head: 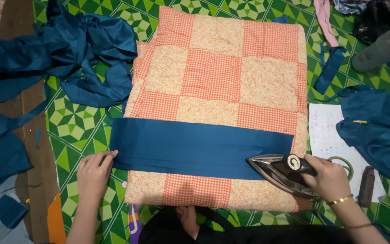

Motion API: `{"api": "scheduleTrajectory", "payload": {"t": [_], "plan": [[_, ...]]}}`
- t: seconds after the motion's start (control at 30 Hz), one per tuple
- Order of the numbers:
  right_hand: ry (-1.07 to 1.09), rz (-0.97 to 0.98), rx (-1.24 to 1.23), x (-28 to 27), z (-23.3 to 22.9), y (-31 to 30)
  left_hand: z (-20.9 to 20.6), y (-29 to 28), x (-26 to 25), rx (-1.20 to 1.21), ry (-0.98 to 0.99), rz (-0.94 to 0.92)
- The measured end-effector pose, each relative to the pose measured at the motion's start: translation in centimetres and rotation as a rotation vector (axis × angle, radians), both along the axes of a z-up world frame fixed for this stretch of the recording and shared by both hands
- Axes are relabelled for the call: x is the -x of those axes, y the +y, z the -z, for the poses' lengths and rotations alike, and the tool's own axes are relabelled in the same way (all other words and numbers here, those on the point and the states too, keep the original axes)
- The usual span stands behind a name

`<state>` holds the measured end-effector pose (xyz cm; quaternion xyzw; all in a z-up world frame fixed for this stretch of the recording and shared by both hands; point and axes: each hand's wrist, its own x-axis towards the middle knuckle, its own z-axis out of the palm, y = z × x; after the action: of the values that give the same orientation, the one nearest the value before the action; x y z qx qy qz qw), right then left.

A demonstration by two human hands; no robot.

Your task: The person irons a long strip of blue fabric laid on a checkered mat. They smooth the fabric with their hands, use an iron to press the strip, and fold the edges to create a neat hem.

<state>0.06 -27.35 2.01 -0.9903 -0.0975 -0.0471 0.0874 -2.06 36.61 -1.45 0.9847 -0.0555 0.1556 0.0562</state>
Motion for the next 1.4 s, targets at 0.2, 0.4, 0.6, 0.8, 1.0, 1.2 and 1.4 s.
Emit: {"api": "scheduleTrajectory", "payload": {"t": [0.2,0.4,0.6,0.8,1.0,1.2,1.4], "plan": [[0.01,0.033,0.023,0.1,-0.6,0.8,-0.6,-1.5,0.4,0.042,0.006,-0.118],[0.037,0.075,0.058,0.0,-0.9,1.2,-2.2,-10.6,-0.8,0.131,-0.008,0.008],[0.035,0.058,0.064,0.0,-1.1,1.2,-1.9,-14.3,-2.4,0.203,0.256,0.121],[0.021,0.043,0.023,-0.1,-1.3,1.4,-0.6,-13.8,-2.3,0.188,0.223,0.139],[-0.031,0.027,-0.142,0.4,-0.9,-0.3,-1.6,-14.5,-2.4,0.131,0.251,0.141],[-0.155,0.34,0.004,3.6,-1.4,-8.4,-2.9,-24.4,-2.5,0.171,0.228,0.573],[-0.311,0.436,0.186,6.6,-4.8,-14.9,-4.0,-35.5,-2.5,-0.178,-0.02,0.889]]}}
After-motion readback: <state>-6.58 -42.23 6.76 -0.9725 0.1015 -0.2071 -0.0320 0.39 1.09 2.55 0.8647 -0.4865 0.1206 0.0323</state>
